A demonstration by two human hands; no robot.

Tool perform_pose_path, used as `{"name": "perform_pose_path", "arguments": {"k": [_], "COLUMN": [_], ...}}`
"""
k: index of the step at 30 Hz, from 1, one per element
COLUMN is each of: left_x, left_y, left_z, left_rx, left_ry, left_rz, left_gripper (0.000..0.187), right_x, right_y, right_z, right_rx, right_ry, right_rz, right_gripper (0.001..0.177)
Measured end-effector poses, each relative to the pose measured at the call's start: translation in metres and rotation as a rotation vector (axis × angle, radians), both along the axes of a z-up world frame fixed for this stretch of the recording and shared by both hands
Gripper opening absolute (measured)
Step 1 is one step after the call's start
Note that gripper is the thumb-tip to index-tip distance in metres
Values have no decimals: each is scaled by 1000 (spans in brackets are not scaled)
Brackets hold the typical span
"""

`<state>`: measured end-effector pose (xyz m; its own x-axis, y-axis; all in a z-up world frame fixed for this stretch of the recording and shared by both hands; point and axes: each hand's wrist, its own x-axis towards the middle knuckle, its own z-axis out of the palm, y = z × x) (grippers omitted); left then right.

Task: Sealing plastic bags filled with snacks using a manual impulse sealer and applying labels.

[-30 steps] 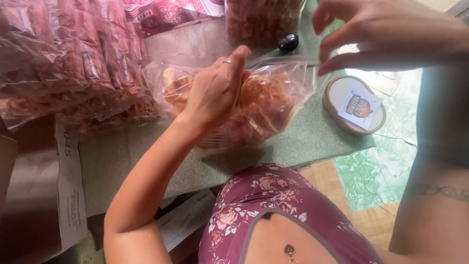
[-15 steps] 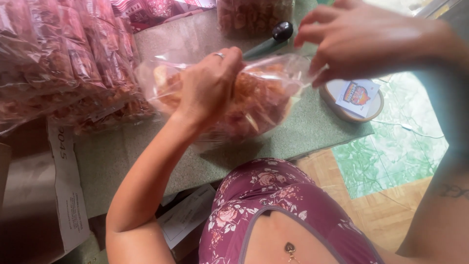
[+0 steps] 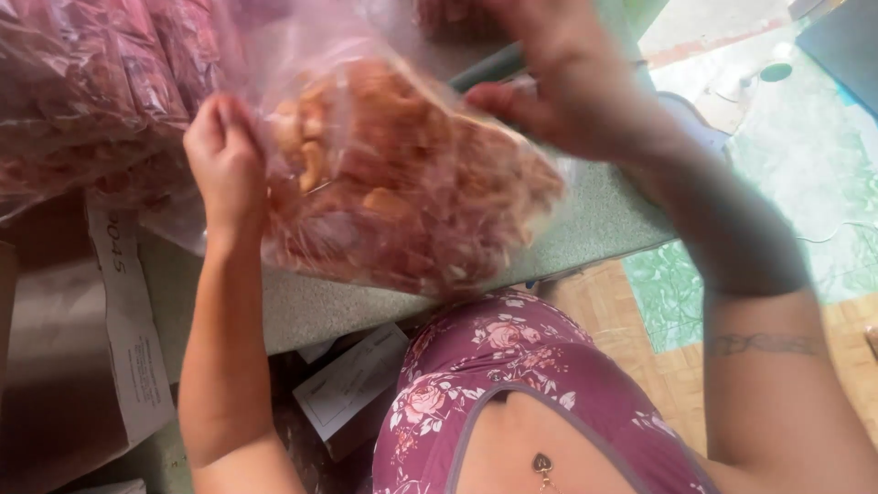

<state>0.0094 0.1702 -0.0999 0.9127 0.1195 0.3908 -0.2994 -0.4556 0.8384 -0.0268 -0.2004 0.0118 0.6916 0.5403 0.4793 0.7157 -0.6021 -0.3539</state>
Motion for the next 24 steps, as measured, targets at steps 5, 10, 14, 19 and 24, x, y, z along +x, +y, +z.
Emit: {"name": "perform_pose_path", "arguments": {"k": [5,10,14,19,24], "left_x": [-39,-106,-129,-140,-132], "left_y": [70,72,35,40,32], "left_z": [-147,-253,-297,-385,-371], "left_rx": [-620,-1103,-828,-725,-750], "left_ry": [386,722,889,846,794], "left_rz": [358,583,645,701,702], "left_gripper": [25,17,18,34,35], "right_x": [22,26,0,-25,-21], "right_y": [75,155,186,190,193], "right_z": [-91,-211,-301,-309,-309], "right_rx": [-166,-409,-330,-383,-390], "right_ry": [347,527,77,204,156], "right_rz": [-30,-16,-6,25,-28], "right_gripper": [71,85,97,96,94]}}
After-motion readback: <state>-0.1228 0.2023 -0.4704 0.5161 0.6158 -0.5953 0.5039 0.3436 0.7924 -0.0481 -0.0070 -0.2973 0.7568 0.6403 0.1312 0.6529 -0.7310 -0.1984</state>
